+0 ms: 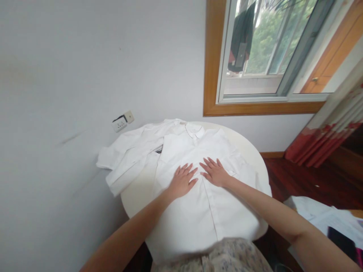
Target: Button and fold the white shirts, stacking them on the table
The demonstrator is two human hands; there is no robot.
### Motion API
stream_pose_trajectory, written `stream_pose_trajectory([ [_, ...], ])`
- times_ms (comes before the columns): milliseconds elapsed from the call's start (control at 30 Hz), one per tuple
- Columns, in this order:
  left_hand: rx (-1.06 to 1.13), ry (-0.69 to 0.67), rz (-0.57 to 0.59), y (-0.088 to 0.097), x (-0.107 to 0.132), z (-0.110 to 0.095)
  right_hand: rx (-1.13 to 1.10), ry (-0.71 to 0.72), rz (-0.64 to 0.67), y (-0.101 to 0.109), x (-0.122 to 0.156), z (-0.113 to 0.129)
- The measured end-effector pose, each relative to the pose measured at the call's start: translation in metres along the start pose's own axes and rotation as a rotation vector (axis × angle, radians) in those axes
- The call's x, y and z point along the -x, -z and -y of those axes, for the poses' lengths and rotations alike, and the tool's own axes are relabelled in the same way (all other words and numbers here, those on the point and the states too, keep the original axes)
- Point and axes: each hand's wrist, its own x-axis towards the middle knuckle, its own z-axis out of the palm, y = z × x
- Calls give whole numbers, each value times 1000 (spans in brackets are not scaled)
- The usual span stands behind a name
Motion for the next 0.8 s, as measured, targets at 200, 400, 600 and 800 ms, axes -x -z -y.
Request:
stream_pose_trajectory([
  [200,-7,-38,23,1,8,10,-8,29,-21,8,16,-9],
  [400,-8,-25,68,7,21,16,-8,-92,17,18,43,-24],
  [600,-4,-27,27,16,33,16,-15,-193,25,22,57,-23],
  [800,-6,-63,78,30,56,6,-35,-179,18,23,79,-4],
])
